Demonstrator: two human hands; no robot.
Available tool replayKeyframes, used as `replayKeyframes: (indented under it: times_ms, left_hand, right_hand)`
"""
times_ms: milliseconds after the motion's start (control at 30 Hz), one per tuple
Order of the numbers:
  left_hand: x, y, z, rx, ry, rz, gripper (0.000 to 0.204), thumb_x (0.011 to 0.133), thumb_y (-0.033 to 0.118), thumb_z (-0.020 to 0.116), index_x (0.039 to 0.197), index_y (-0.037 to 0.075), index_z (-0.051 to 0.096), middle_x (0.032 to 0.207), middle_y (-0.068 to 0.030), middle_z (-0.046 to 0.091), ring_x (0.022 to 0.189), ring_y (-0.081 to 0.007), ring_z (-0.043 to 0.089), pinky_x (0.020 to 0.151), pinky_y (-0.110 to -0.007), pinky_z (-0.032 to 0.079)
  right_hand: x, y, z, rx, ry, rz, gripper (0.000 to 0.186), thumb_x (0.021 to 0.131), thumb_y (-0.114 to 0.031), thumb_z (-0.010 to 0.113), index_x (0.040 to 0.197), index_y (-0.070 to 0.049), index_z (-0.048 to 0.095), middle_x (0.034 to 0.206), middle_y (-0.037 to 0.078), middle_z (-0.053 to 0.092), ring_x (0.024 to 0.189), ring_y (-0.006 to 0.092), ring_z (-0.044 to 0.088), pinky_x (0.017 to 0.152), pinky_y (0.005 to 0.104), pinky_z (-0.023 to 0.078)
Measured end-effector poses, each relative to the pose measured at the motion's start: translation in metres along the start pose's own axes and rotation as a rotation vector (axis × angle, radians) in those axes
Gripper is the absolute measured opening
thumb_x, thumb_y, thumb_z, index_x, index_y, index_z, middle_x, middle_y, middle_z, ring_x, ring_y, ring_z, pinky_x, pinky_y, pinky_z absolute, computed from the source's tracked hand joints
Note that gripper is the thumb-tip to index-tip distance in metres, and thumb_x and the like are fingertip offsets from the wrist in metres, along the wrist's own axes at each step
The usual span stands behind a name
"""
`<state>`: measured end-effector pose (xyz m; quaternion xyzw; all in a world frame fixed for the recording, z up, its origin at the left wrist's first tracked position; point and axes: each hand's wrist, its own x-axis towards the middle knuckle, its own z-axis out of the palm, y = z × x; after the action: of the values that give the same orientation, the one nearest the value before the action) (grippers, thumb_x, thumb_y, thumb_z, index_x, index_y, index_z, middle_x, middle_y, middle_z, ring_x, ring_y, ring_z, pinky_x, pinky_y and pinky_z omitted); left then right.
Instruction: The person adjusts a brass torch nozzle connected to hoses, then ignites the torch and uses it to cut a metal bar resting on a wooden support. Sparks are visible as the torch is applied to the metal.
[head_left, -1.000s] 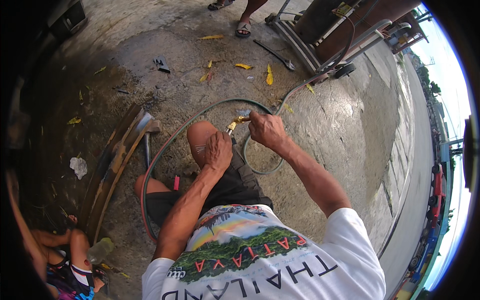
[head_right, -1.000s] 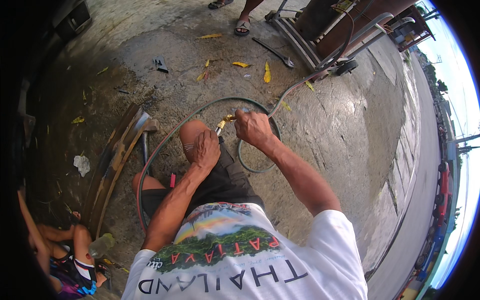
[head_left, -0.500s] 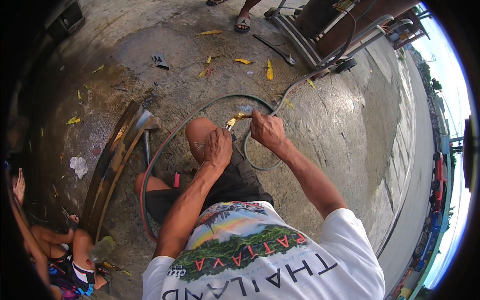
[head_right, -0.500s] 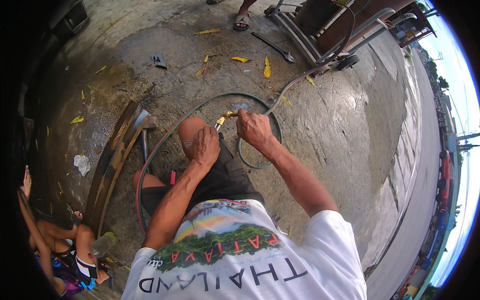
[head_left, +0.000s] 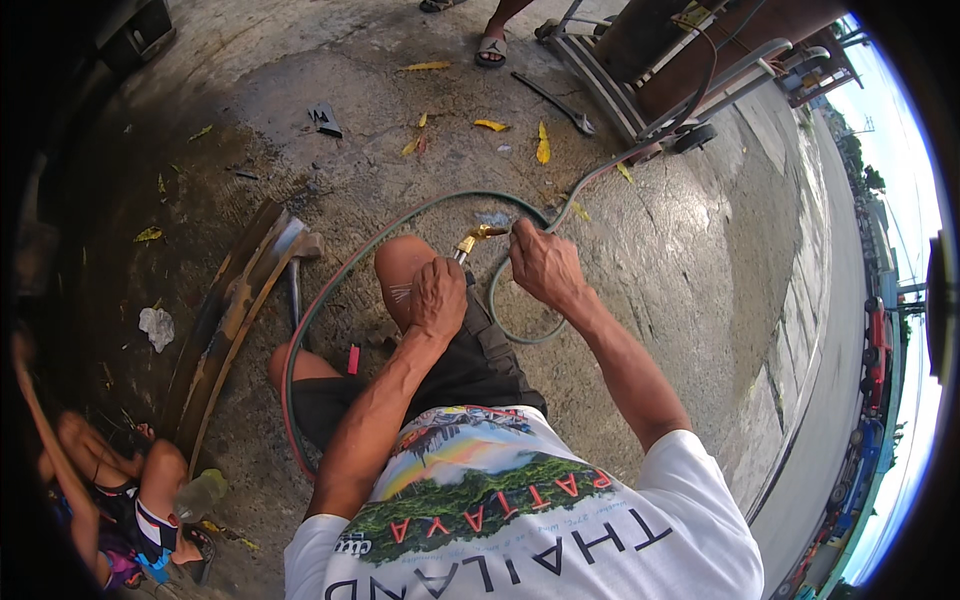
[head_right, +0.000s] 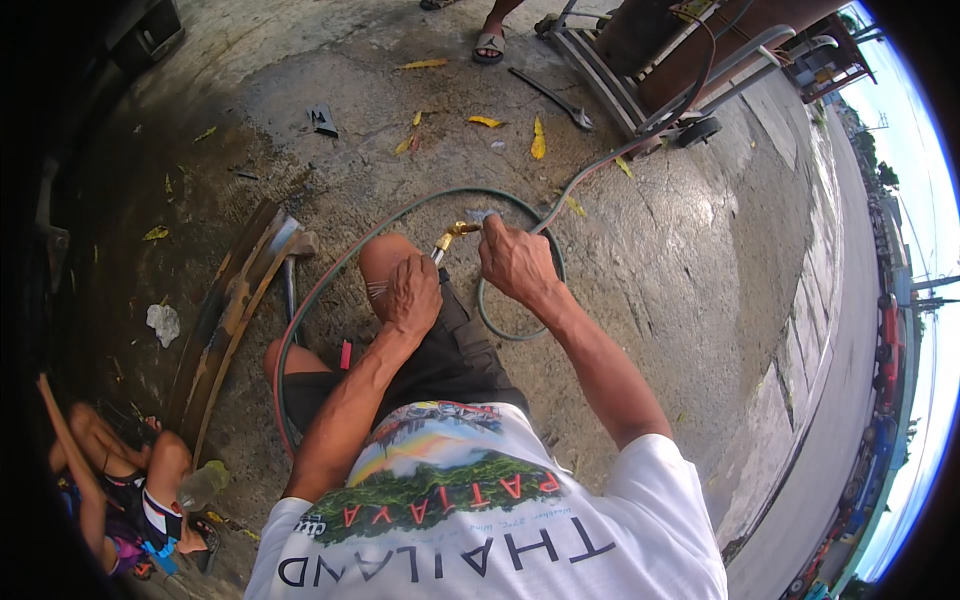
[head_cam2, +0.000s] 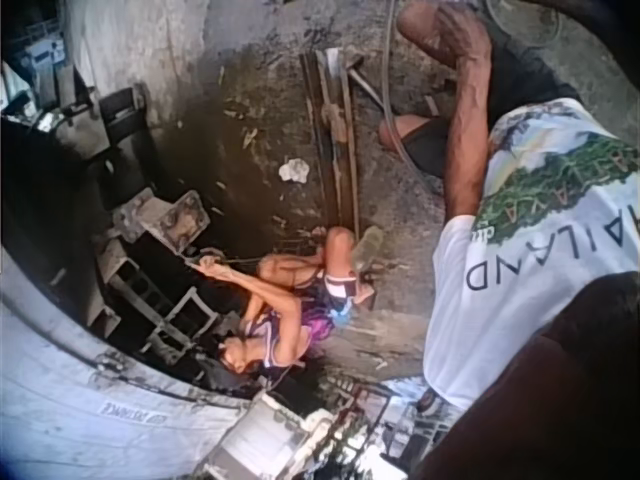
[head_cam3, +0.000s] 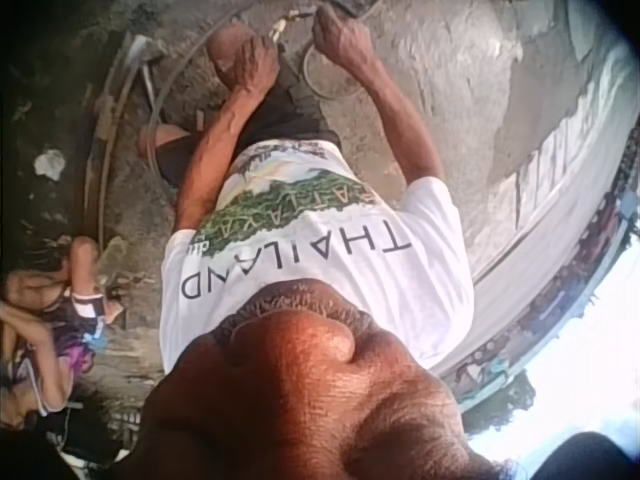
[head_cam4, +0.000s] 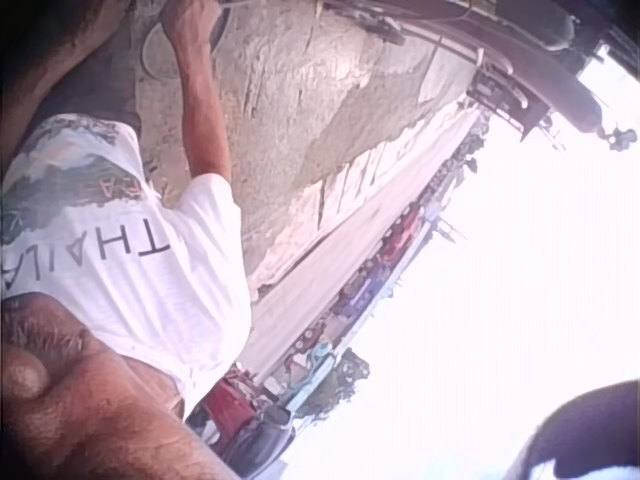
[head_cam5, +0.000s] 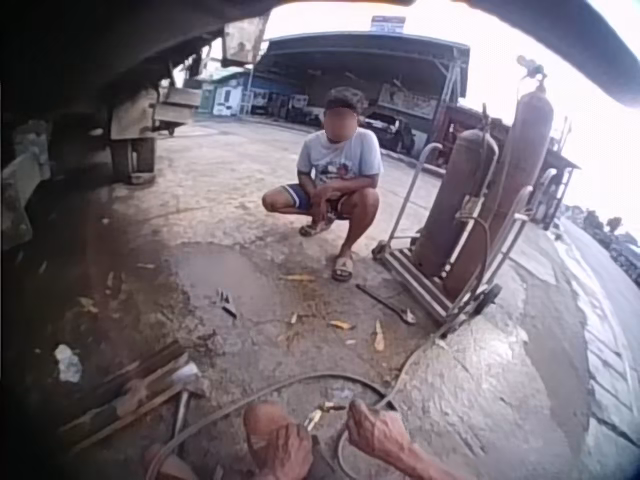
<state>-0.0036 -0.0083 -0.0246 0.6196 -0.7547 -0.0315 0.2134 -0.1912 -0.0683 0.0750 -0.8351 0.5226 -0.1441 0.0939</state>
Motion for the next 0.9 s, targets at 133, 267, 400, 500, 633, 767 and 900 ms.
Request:
replayKeyframes:
  times_ms: [133, 267, 400, 500, 633, 767, 900]
  left_hand:
    - [0.0018, 0.0007, -0.0044, -0.020, -0.024, 0.002, 0.013, 0.088, 0.003, 0.064, 0.099, -0.004, 0.062, 0.095, -0.0174, 0.056, 0.088, -0.0321, 0.059, 0.080, -0.045, 0.050]
    - [0.0010, 0.0011, -0.0016, -0.019, 0.009, 0.018, 0.013, 0.087, 0.003, 0.064, 0.099, -0.004, 0.062, 0.096, -0.0178, 0.056, 0.089, -0.0325, 0.059, 0.081, -0.045, 0.050]
    - [0.0020, 0.0024, -0.0049, -0.042, -0.014, 0.010, 0.013, 0.087, 0.003, 0.064, 0.098, -0.004, 0.062, 0.095, -0.0178, 0.056, 0.088, -0.0324, 0.059, 0.082, -0.045, 0.050]
    - [0.0009, 0.0013, -0.0040, -0.038, 0.000, 0.017, 0.014, 0.087, 0.002, 0.064, 0.098, -0.004, 0.062, 0.095, -0.0178, 0.056, 0.088, -0.0322, 0.059, 0.081, -0.045, 0.050]
    - [0.0010, 0.0014, -0.0021, -0.035, -0.005, 0.017, 0.014, 0.086, 0.002, 0.065, 0.098, -0.004, 0.062, 0.094, -0.0179, 0.056, 0.088, -0.0322, 0.059, 0.080, -0.045, 0.050]
    - [0.0014, 0.0026, -0.0042, -0.046, -0.003, 0.015, 0.014, 0.085, 0.002, 0.065, 0.098, -0.004, 0.062, 0.094, -0.0178, 0.056, 0.087, -0.0323, 0.059, 0.080, -0.045, 0.050]
    - [0.0023, 0.0036, -0.0060, -0.062, 0.024, 0.027, 0.014, 0.085, 0.002, 0.064, 0.097, -0.004, 0.062, 0.094, -0.0178, 0.056, 0.087, -0.0326, 0.059, 0.079, -0.045, 0.050]
  right_hand:
    - [0.0035, -0.0028, -0.0048, -0.080, 0.046, -0.063, 0.015, 0.094, -0.017, 0.060, 0.093, -0.004, 0.053, 0.073, 0.017, 0.064, 0.065, 0.0389, 0.066, 0.057, 0.0490, 0.051]
    - [0.0065, -0.0008, -0.0004, -0.094, 0.025, -0.062, 0.015, 0.092, -0.017, 0.061, 0.088, -0.004, 0.054, 0.073, 0.016, 0.065, 0.066, 0.0376, 0.067, 0.057, 0.0479, 0.052]
    - [0.0009, 0.0035, 0.0013, -0.018, 0.027, -0.016, 0.010, 0.095, -0.017, 0.059, 0.096, -0.007, 0.057, 0.071, 0.016, 0.062, 0.063, 0.0385, 0.064, 0.056, 0.0485, 0.048]
    - [-0.0006, 0.0025, 0.0007, 0.000, 0.047, -0.008, 0.010, 0.096, -0.017, 0.058, 0.097, -0.006, 0.057, 0.073, 0.016, 0.063, 0.063, 0.0381, 0.064, 0.056, 0.0479, 0.048]
    - [0.0000, 0.0030, -0.0029, 0.006, 0.045, -0.023, 0.011, 0.096, -0.016, 0.057, 0.098, -0.006, 0.056, 0.076, 0.016, 0.063, 0.065, 0.0375, 0.064, 0.056, 0.0475, 0.049]
    - [-0.0001, 0.0026, -0.0062, -0.008, 0.048, -0.055, 0.012, 0.095, -0.016, 0.059, 0.097, -0.005, 0.054, 0.076, 0.015, 0.063, 0.065, 0.0373, 0.064, 0.056, 0.0475, 0.049]
    - [0.0028, 0.0055, -0.0026, -0.087, 0.044, -0.119, 0.015, 0.092, -0.015, 0.062, 0.093, -0.006, 0.051, 0.072, 0.014, 0.061, 0.063, 0.0372, 0.064, 0.055, 0.0470, 0.050]
